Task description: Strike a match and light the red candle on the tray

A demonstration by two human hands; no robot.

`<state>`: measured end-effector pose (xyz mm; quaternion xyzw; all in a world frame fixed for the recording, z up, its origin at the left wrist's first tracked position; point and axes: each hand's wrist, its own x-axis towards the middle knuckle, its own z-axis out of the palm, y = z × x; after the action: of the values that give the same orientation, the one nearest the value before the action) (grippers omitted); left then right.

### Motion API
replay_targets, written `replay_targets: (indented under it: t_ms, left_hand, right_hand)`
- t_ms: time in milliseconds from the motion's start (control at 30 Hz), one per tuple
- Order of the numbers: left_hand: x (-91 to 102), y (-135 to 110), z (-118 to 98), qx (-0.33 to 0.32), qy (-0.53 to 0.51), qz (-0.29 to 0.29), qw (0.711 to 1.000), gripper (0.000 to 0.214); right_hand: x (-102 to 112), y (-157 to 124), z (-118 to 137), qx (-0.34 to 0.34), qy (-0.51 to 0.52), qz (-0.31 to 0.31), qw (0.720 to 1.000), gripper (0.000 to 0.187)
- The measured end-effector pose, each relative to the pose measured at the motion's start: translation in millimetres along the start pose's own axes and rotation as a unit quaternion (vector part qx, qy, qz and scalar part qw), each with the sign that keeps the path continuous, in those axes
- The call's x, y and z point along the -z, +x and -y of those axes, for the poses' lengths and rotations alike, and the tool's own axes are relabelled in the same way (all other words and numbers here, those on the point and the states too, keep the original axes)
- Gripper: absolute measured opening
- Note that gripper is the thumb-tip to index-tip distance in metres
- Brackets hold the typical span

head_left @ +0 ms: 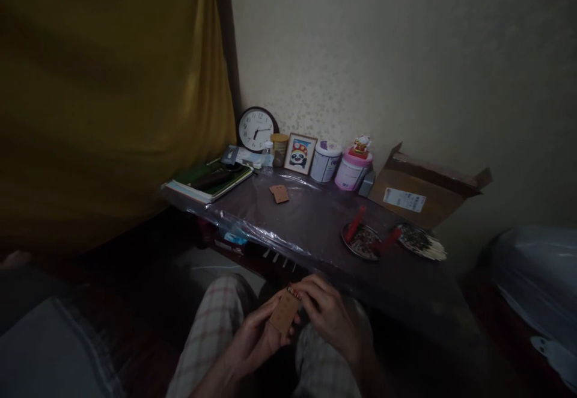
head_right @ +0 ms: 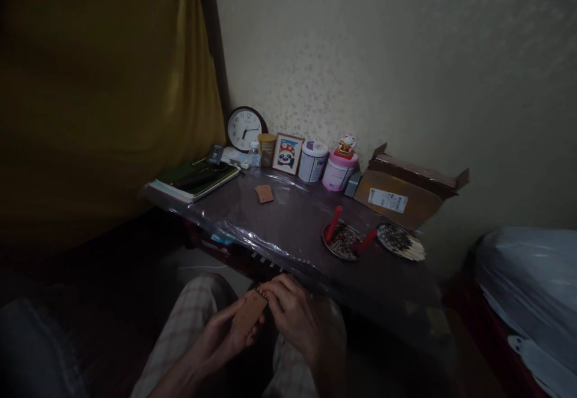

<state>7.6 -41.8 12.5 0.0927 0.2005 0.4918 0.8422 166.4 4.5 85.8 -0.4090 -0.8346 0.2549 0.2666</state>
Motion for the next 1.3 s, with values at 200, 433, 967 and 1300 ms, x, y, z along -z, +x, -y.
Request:
replay_targets:
  t_ms: [200,433,967,1300]
  left_hand:
    - [-3.0,-3,-4,-0.011,0.032,0.000,0.999,0.035]
    - [1.9,-3,-5,-0.005,0.051,0.002,0.999,0.035]
    - [3.5,-6,-13,0.025,0.068,0.027,0.997,0.033]
    - [6.2,-9,-10,0.034,0.037,0.017,0.999,0.029]
  right_hand:
    - [2,2,-8,0.106,-0.080,0.045,0.990,0.024]
    - [7,6,-9,0.129,-0.105,0.079,0.983,0.021]
    - [17,15,-8,0.178,-0.176,0.156,0.956,0.023]
    - [11,18,-14,0.232,-0.220,0.160,0.934,0.019]
